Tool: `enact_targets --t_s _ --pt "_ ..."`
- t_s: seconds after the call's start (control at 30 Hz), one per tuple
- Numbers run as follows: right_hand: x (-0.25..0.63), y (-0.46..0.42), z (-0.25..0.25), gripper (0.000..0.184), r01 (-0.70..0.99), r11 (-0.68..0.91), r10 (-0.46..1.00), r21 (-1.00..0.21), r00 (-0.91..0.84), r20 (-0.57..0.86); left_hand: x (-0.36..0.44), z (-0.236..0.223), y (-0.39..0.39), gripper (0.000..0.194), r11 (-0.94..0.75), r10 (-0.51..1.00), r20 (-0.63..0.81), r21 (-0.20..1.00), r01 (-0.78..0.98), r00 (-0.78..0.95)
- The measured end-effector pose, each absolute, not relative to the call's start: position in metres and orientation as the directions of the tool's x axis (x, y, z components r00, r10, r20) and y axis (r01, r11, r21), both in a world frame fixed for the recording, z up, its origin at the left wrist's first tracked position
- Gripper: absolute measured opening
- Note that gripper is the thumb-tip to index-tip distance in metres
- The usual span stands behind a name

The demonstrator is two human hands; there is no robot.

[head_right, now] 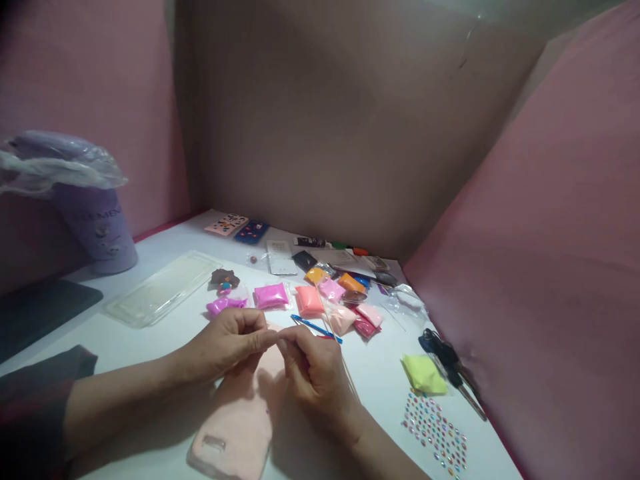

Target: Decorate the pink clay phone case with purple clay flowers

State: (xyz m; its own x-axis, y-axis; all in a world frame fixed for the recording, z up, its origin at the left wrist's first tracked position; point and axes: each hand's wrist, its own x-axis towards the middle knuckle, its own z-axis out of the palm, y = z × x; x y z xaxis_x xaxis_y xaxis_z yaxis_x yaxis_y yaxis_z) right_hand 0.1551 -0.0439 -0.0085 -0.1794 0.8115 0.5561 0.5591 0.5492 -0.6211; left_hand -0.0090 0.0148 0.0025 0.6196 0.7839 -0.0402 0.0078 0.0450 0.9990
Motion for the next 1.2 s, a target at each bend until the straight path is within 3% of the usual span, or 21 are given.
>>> enact_targets --t_s 0.57,1.2 --pt "0.157 -0.044 -0.007 0.012 0.570 0.542 0.822 -0.617 -0.209 0.530 -0.012 0.001 0.016 0.046 -0.071 0.739 0.073 0.997 -0.031 0.670" --pt "0.157 -0.046 -0.005 0.016 0.571 0.544 0.826 -0.614 -0.238 0.511 -0.012 -0.004 0.020 0.040 0.045 0.766 -0.028 0.999 -0.010 0.642"
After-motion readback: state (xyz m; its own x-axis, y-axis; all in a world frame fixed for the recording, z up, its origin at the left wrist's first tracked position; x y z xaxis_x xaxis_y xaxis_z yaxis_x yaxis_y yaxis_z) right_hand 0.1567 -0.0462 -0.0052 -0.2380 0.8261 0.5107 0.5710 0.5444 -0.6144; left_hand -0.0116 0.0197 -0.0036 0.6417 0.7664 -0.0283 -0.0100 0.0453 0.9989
